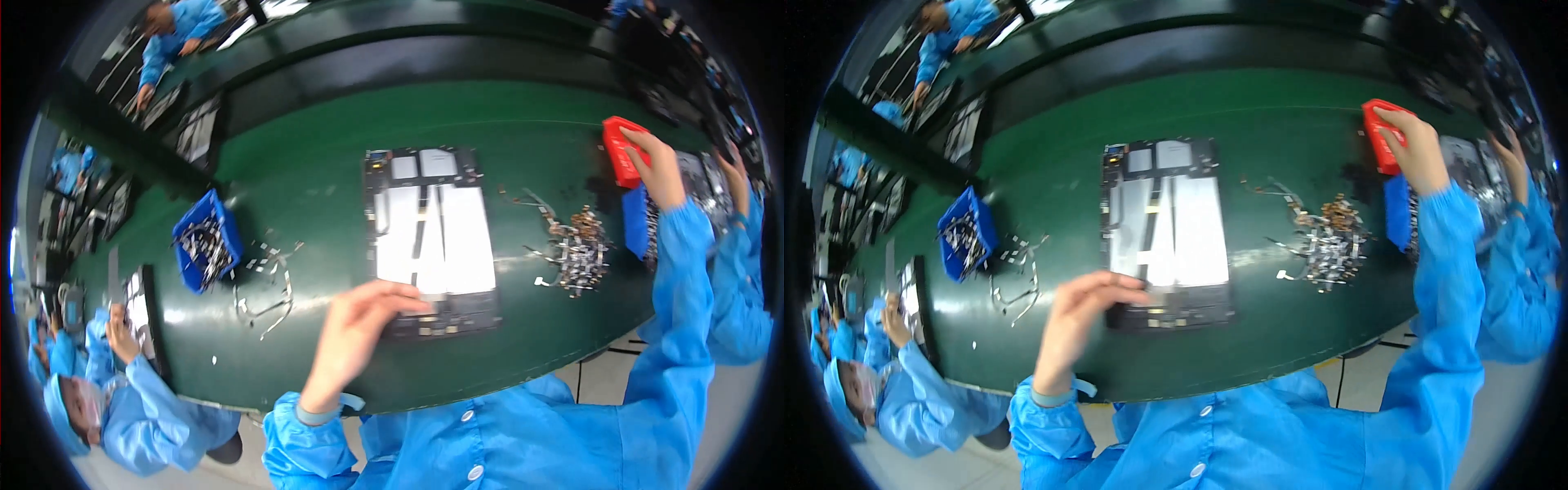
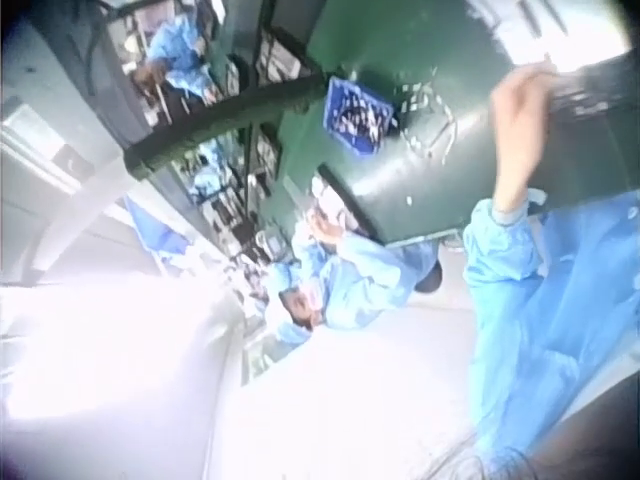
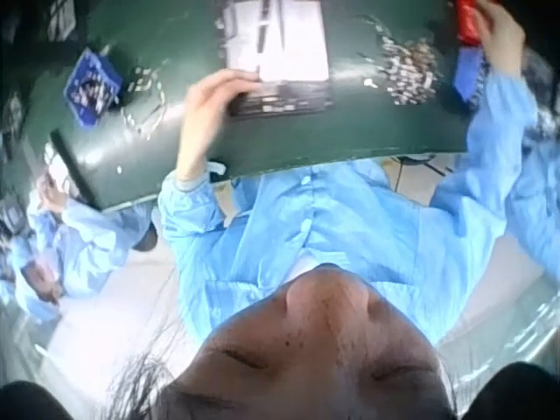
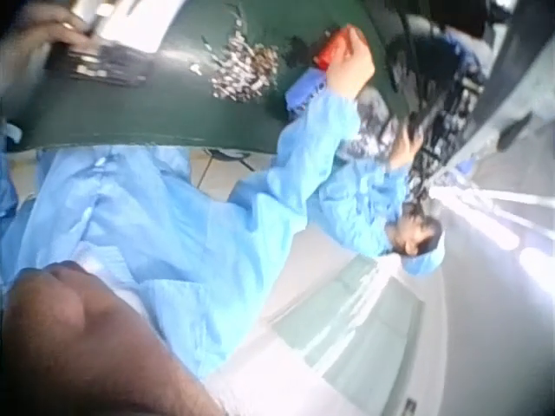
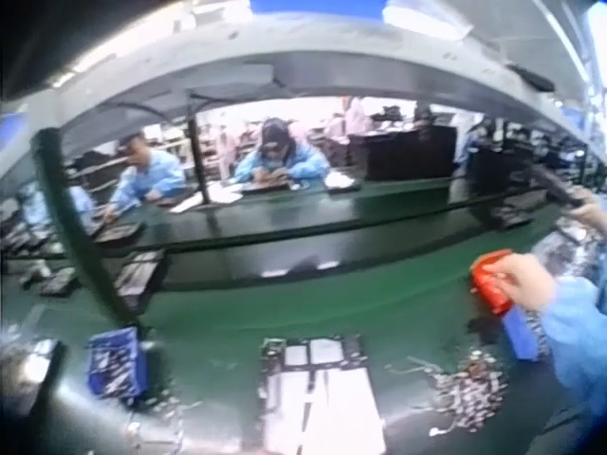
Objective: The person assembles internal ribbon cables and small electronic components into tablet computer frames by hand, taking components from a component tray and inserting them into the frames.
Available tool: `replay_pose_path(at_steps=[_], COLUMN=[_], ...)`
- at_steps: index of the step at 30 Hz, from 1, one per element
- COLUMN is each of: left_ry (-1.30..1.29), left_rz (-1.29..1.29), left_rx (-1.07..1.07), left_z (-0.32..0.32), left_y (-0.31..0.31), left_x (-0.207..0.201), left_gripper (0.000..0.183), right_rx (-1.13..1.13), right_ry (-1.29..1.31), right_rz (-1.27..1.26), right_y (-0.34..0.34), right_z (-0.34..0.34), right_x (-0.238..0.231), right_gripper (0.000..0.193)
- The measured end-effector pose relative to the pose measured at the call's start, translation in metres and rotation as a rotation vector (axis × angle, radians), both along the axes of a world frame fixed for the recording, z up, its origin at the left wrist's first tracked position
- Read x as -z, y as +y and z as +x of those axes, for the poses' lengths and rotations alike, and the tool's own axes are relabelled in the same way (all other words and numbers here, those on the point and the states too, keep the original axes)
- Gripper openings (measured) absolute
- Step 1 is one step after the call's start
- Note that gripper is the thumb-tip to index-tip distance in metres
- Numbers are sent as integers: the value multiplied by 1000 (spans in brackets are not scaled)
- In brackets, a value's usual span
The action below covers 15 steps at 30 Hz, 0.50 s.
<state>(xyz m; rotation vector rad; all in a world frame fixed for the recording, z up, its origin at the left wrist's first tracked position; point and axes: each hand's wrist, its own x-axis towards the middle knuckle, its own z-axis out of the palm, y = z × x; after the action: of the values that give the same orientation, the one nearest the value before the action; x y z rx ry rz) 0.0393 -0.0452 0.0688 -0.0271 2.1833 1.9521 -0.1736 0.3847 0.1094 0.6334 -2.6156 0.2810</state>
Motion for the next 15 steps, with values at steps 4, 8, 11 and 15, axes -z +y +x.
replay_pose_path(at_steps=[4,8,11,15], left_ry=[-77,58,49,138], left_rz=[23,-92,-40,-350], left_rx=[-61,-20,-10,-46], left_z=[27,28,31,39], left_y=[27,28,23,-7], left_x=[8,5,3,-11], left_gripper=[23,18,18,18], right_rx=[-515,-750,-763,-420], right_ry=[-362,-481,-525,-1068], right_rz=[-232,-211,-306,-763], right_y=[-162,-209,-222,-254], right_z=[123,138,133,123], right_x=[6,31,38,33], right_gripper=[37,36,30,18])
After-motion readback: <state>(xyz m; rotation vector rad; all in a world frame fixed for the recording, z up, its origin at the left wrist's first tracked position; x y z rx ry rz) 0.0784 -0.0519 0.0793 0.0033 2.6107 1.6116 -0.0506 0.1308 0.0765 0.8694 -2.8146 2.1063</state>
